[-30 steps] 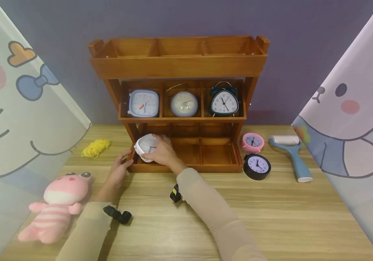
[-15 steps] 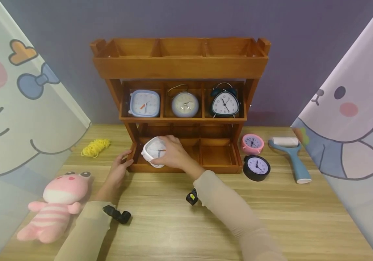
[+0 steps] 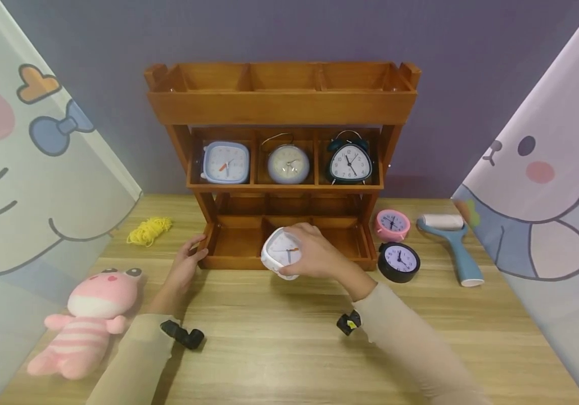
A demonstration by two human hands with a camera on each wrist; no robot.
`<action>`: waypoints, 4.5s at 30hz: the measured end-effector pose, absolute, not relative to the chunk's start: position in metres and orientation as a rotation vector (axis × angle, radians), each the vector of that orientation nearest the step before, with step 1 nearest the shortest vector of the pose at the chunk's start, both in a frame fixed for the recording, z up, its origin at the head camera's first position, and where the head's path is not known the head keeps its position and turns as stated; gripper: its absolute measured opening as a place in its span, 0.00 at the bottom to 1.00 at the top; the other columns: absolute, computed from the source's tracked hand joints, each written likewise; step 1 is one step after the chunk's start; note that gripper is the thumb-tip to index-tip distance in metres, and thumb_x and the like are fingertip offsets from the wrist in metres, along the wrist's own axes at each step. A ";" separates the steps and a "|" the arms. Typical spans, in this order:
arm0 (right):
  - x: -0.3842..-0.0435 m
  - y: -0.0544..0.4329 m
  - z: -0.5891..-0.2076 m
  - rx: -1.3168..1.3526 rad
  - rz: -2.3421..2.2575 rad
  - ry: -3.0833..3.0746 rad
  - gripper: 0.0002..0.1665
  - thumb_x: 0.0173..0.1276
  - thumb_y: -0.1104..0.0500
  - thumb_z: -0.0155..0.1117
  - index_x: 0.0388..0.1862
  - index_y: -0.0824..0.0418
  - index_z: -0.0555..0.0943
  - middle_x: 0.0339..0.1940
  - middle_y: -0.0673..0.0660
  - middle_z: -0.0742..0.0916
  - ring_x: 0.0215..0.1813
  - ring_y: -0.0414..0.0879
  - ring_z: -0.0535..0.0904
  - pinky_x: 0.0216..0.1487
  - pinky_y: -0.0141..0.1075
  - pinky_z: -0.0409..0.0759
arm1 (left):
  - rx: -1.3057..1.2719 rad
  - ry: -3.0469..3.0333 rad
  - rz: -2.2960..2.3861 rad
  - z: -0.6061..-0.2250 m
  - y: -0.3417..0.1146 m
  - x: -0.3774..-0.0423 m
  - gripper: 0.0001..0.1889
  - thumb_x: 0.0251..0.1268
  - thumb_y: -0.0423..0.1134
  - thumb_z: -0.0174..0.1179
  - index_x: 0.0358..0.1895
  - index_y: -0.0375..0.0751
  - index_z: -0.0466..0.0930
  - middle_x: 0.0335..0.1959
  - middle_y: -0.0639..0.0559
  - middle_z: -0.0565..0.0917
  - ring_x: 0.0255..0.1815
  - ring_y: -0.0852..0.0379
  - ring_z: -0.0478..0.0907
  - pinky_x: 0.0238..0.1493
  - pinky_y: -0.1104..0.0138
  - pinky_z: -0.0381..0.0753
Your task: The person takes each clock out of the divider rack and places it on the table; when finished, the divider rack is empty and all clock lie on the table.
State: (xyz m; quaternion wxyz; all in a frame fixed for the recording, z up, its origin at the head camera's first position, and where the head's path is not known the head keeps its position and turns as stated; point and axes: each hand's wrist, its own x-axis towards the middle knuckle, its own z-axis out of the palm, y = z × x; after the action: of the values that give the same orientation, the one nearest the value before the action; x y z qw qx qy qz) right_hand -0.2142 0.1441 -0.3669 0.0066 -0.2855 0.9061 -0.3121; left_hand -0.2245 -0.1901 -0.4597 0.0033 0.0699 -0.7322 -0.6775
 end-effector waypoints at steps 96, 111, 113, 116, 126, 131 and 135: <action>-0.247 0.233 -0.309 -0.531 -1.428 3.346 0.38 0.58 0.60 0.75 0.66 0.67 0.72 0.68 0.68 0.67 0.67 0.63 0.62 0.65 0.57 0.61 | 0.247 -2.294 -2.133 -0.459 -0.189 -0.222 0.25 0.74 0.31 0.50 0.72 0.37 0.61 0.65 0.34 0.64 0.55 0.49 0.64 0.42 0.68 0.66; -0.279 0.214 -0.304 -0.323 -1.459 3.382 0.46 0.54 0.54 0.79 0.69 0.66 0.68 0.68 0.67 0.62 0.68 0.60 0.57 0.65 0.52 0.62 | 0.213 -2.326 -2.111 -0.458 -0.189 -0.218 0.26 0.74 0.31 0.49 0.72 0.36 0.59 0.67 0.31 0.61 0.56 0.46 0.63 0.30 0.71 0.64; -0.281 0.213 -0.304 -0.303 -1.453 3.386 0.47 0.54 0.53 0.79 0.69 0.65 0.68 0.68 0.67 0.62 0.68 0.61 0.57 0.65 0.53 0.62 | 0.215 -2.323 -2.113 -0.459 -0.190 -0.219 0.26 0.74 0.31 0.49 0.72 0.36 0.59 0.66 0.31 0.61 0.54 0.47 0.64 0.27 0.72 0.63; -0.283 0.211 -0.304 -0.282 -1.485 3.376 0.47 0.54 0.53 0.79 0.70 0.65 0.68 0.68 0.67 0.61 0.68 0.61 0.58 0.64 0.53 0.63 | 0.218 -2.320 -2.121 -0.459 -0.190 -0.220 0.25 0.75 0.31 0.49 0.72 0.36 0.59 0.68 0.33 0.61 0.56 0.47 0.64 0.36 0.70 0.66; -0.285 0.205 -0.303 -0.183 -1.517 3.358 0.48 0.54 0.51 0.78 0.71 0.62 0.67 0.67 0.66 0.60 0.65 0.62 0.59 0.62 0.54 0.65 | 0.216 -2.267 -2.169 -0.461 -0.191 -0.223 0.26 0.74 0.30 0.49 0.73 0.35 0.58 0.70 0.33 0.57 0.66 0.42 0.57 0.65 0.51 0.55; -0.286 0.204 -0.303 -0.136 -1.523 3.362 0.47 0.53 0.52 0.79 0.69 0.62 0.68 0.67 0.66 0.61 0.65 0.62 0.61 0.61 0.53 0.66 | 0.206 -2.276 -2.144 -0.461 -0.190 -0.223 0.25 0.74 0.29 0.48 0.72 0.34 0.60 0.70 0.34 0.58 0.65 0.42 0.58 0.64 0.52 0.57; -0.287 0.203 -0.303 -0.112 -1.523 3.375 0.46 0.52 0.52 0.78 0.68 0.63 0.70 0.66 0.65 0.63 0.64 0.61 0.62 0.61 0.53 0.67 | 0.195 -2.273 -2.143 -0.461 -0.189 -0.222 0.25 0.74 0.28 0.48 0.71 0.33 0.60 0.70 0.34 0.57 0.65 0.41 0.58 0.65 0.51 0.57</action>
State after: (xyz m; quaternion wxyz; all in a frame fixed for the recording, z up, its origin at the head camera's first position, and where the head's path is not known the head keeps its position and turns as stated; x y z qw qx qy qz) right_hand -0.2868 0.2034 -0.3025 -0.2778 -0.0290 0.8753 -0.3948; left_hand -0.2215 -0.1885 -0.4606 0.0060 0.0623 -0.7262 -0.6846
